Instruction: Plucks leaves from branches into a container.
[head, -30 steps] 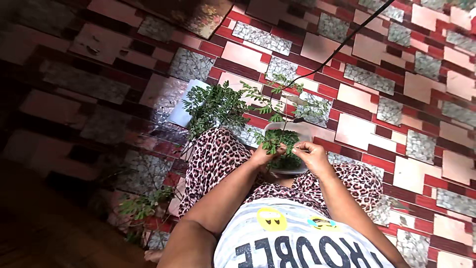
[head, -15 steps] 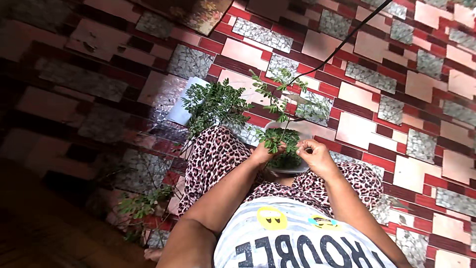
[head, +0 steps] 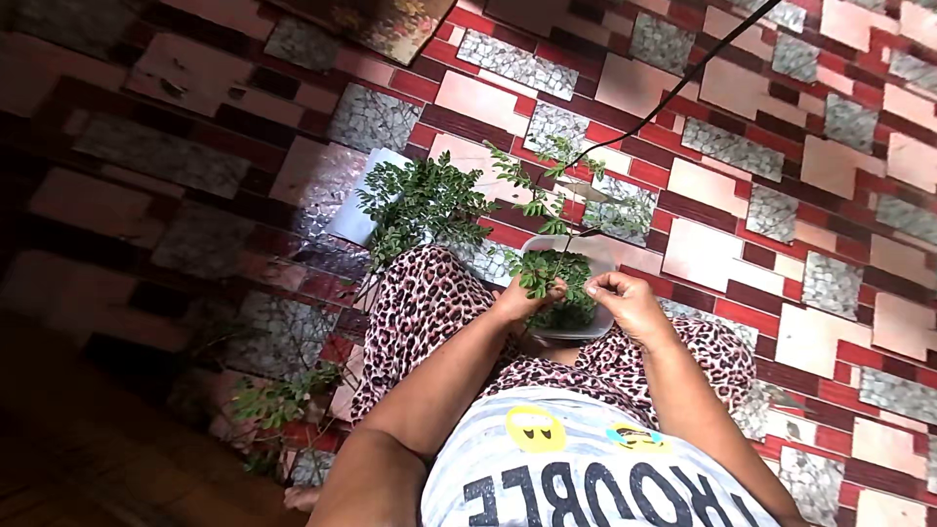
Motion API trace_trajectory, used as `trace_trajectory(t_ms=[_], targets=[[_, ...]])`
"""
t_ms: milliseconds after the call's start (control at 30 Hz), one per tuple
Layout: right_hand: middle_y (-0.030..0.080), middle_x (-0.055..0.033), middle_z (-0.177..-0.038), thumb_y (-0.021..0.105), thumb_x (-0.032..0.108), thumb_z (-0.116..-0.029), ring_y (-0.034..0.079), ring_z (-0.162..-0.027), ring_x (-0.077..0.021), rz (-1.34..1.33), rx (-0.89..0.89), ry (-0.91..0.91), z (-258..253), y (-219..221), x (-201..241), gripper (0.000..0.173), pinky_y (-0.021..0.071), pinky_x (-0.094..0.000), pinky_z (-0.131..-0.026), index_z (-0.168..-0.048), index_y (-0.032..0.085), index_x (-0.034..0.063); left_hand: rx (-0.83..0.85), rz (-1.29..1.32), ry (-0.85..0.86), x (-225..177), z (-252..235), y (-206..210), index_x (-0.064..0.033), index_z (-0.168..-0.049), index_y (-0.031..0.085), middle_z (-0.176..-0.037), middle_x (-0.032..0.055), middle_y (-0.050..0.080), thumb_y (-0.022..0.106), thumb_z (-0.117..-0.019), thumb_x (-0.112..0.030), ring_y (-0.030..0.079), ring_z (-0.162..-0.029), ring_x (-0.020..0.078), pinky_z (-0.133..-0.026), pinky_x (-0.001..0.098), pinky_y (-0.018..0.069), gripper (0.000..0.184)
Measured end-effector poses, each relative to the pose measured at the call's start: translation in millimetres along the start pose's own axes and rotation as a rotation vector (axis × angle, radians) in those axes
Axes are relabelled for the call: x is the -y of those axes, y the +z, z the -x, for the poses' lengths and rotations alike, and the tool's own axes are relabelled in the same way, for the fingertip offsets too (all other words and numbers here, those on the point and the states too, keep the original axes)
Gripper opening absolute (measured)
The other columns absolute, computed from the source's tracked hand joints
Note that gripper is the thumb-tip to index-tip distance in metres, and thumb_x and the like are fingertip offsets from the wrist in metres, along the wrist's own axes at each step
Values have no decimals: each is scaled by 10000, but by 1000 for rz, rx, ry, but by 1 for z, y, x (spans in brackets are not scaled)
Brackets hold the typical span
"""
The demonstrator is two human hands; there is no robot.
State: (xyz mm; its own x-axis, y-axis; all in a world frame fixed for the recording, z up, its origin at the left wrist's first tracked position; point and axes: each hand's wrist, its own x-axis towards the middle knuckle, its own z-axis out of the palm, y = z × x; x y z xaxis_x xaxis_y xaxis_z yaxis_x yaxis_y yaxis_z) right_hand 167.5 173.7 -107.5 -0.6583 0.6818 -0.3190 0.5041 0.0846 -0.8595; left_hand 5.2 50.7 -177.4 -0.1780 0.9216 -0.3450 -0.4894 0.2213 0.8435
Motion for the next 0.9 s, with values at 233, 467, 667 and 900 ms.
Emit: trace_trajectory(t_ms=[233, 467, 667, 900], targets=[[686, -69, -956, 630, 34, -984, 635, -884, -115, 151, -63, -51, 5, -9, 10, 102, 537, -335, -830, -911, 696, 7, -7, 33, -20, -2, 2, 0, -24, -1081, 632, -836, -5, 637, 610, -983, -44, 569, -675, 52, -638, 208, 498, 102], [706, -33, -980, 457, 196, -1084, 644, -919, -105, -125, 88, 110, 11, -10, 2, 319, 530, -313, -859, -984, 713, 35, 122, 149, 15, -1, 4, 0, -64, -1044, 641, -850, -45, 654, 576, -971, -28, 600, -728, 37, -697, 210, 521, 104], [709, -23, -892, 579, 99, -1026, 655, -843, -84, -271, 138, 127, 15, -1, 1, 174, 547, -266, -814, -921, 701, 34, 124, 131, 23, -1, 4, -1, -70, -1032, 646, -820, -54, 646, 582, -966, -31, 598, -713, 37, -699, 210, 523, 99], [700, -19, -879, 696, 9, -918, 649, -823, -66, -122, 43, -10, 17, 4, -1, 39, 558, -265, -785, -890, 709, 33, 103, 102, 32, 1, 3, -1, -82, -1034, 633, -807, -57, 625, 583, -977, -75, 575, -700, 36, -686, 216, 505, 76]])
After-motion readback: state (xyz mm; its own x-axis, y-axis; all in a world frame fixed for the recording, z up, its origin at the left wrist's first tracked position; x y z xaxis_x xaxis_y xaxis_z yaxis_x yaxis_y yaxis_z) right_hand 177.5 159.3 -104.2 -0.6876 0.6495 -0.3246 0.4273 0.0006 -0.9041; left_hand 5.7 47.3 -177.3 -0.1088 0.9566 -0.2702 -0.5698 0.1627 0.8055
